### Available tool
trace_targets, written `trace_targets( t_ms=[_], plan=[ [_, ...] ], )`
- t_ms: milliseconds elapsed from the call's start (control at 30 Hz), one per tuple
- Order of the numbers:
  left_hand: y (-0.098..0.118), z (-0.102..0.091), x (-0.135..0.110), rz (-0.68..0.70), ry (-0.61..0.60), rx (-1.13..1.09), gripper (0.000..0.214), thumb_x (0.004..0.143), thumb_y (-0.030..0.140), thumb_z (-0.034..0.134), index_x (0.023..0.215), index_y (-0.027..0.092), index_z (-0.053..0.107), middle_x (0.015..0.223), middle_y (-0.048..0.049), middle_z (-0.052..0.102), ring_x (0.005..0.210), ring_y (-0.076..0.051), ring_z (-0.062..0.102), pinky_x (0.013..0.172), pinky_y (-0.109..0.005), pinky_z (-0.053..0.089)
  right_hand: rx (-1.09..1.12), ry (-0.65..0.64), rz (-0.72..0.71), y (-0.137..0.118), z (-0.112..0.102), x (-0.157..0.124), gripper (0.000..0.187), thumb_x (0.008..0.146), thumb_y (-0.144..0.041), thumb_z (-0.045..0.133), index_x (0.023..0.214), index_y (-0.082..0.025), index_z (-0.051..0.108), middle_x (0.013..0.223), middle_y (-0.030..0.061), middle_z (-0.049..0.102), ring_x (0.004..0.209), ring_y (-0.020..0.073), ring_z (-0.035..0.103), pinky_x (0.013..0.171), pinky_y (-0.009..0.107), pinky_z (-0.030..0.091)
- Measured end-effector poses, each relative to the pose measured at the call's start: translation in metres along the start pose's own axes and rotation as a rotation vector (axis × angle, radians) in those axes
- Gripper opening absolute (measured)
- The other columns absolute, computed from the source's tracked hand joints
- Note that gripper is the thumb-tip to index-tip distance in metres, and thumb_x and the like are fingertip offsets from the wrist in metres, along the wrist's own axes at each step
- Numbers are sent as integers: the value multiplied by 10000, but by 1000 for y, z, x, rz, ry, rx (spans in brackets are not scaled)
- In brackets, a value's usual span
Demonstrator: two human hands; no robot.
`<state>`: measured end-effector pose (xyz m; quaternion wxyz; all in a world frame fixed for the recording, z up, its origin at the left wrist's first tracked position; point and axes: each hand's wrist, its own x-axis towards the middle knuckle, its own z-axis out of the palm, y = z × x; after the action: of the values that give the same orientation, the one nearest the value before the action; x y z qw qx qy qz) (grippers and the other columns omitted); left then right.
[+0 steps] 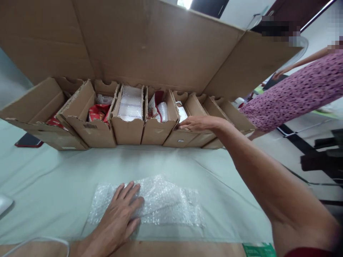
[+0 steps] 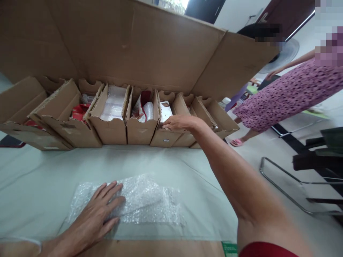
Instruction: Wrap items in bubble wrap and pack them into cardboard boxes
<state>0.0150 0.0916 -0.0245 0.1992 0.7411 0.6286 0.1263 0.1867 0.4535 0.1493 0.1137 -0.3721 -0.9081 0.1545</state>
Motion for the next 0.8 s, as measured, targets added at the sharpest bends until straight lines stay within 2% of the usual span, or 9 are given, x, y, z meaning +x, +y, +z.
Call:
trace_targets(
  t_ms=[100,167,300,367,467,567,600,667,800],
  plan=[
    [3,0,0,-8,5,9,550,740,111,621,1263,281,642,1578,-108,483,1496,-378,372,1200,-663,295,46,-469,-127,-5,3,9,204,859,-273,619,811,-182,795,862,3,804,774,149,700,714,246,526],
    [4,1,-1,-13,20,12,544,742,103,620,1256,279,643,1573,-104,489,1498,-369,372,1209,-655,283,44,-528,-102,-9,8,9,215,857,-227,596,841,-214,811,905,-4,806,859,168,714,765,253,537],
    [2,1,-1,-20,24,20,514,752,125,644,1242,277,654,1570,-109,493,1495,-367,377,1213,-650,279,-111,-315,207,-17,19,0,187,817,-164,627,767,-173,807,692,6,746,760,182,695,688,255,487],
    [1,1,-1,-13,14,17,531,745,126,657,1253,280,658,1568,-111,495,1493,-372,381,1206,-655,294,-163,-217,275,-21,14,-10,184,812,-137,625,749,-136,798,639,28,711,718,193,683,654,271,455],
    [-1,-5,-1,5,67,-51,487,784,187,674,1262,279,671,1560,-118,503,1492,-384,379,1194,-655,325,-87,80,231,-30,-13,-43,200,859,-163,605,809,-142,797,684,44,721,701,196,677,640,295,459],
    [3,-17,-1,-71,239,-245,481,869,334,659,1345,266,629,1569,-133,485,1499,-391,361,1192,-644,340,157,517,53,-46,-35,-95,149,889,-277,662,875,-217,798,743,29,748,674,191,668,608,318,493],
    [5,-23,0,-119,279,-356,536,888,383,650,1406,270,576,1574,-135,478,1491,-384,377,1190,-632,350,243,587,-12,-53,-34,-113,121,886,-294,685,886,-244,795,781,25,762,692,192,677,617,325,515],
    [10,-35,4,-191,318,-664,696,892,478,648,1522,279,427,1582,-147,457,1456,-367,433,1172,-592,397,404,561,-128,-70,-20,-142,78,883,-283,710,896,-268,786,856,18,781,752,188,705,668,334,563],
    [15,-51,11,-242,289,-1279,893,872,583,635,1600,272,221,1604,-183,393,1414,-348,484,1076,-504,505,643,245,-232,-99,47,-169,99,914,-246,670,880,-235,763,888,30,785,845,177,732,786,338,593]
  ],
)
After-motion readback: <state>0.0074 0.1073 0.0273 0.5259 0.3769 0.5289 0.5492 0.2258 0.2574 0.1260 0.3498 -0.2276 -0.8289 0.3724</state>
